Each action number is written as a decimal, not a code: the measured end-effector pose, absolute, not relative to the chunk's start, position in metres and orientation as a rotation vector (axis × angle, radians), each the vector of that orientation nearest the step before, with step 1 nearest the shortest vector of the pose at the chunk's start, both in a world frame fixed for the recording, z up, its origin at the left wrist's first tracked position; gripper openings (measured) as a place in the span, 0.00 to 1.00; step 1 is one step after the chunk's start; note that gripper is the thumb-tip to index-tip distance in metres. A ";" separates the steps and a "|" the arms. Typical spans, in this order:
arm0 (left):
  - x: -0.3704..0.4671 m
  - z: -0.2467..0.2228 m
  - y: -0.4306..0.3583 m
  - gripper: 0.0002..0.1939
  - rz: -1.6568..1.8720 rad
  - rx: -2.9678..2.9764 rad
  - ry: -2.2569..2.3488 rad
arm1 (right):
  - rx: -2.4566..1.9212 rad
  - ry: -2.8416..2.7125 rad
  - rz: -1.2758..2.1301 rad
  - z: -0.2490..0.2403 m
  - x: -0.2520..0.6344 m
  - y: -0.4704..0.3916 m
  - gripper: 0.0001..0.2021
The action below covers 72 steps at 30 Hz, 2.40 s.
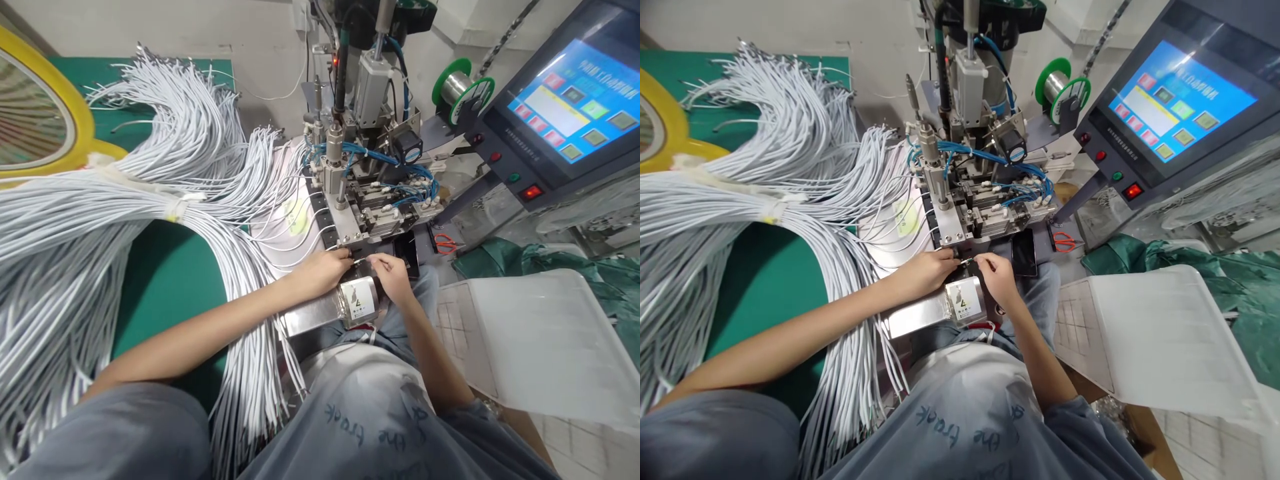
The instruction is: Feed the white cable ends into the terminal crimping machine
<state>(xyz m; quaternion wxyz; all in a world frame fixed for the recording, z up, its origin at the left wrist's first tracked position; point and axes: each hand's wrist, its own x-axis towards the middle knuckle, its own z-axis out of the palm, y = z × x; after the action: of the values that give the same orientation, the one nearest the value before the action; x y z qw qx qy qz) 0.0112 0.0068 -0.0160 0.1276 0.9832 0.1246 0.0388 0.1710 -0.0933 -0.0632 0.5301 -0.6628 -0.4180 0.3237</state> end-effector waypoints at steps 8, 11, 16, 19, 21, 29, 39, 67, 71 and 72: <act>0.012 -0.020 0.006 0.14 0.000 2.984 0.327 | -1.524 -0.777 1.000 -0.071 0.167 -0.082 0.10; 0.011 -0.018 0.005 0.17 -0.004 2.987 0.304 | -1.513 -0.769 1.030 -0.071 0.167 -0.080 0.09; 0.010 -0.017 0.004 0.21 -0.029 3.047 0.310 | -1.523 -0.775 1.051 -0.069 0.168 -0.077 0.09; 0.010 -0.017 0.003 0.20 -0.021 3.086 0.305 | -1.553 -0.777 1.042 -0.068 0.168 -0.077 0.10; 0.010 -0.017 0.003 0.19 -0.019 3.098 0.286 | -1.574 -0.788 1.036 -0.069 0.169 -0.078 0.10; 0.011 -0.019 0.000 0.18 -0.005 3.156 0.278 | -1.590 -0.872 1.082 -0.074 0.173 -0.073 0.13; 0.009 -0.020 -0.002 0.17 0.032 3.118 0.285 | -1.557 -0.743 1.153 -0.073 0.168 -0.074 0.14; -0.002 -0.002 0.009 0.11 -0.055 3.051 0.814 | -1.582 -1.581 1.012 -0.053 0.023 -0.118 0.07; -0.001 0.004 0.007 0.13 -0.116 3.062 0.776 | -1.702 -1.568 1.005 -0.048 0.026 -0.112 0.05; -0.001 0.006 0.005 0.13 -0.110 3.045 0.759 | -1.717 -1.544 1.003 -0.046 0.030 -0.114 0.06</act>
<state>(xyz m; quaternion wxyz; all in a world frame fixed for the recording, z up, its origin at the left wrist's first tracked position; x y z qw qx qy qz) -0.0009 0.0048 0.0060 0.0006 0.9697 0.2417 -0.0350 0.0302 -0.1138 -0.0465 0.3070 -0.6492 -0.5836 0.3791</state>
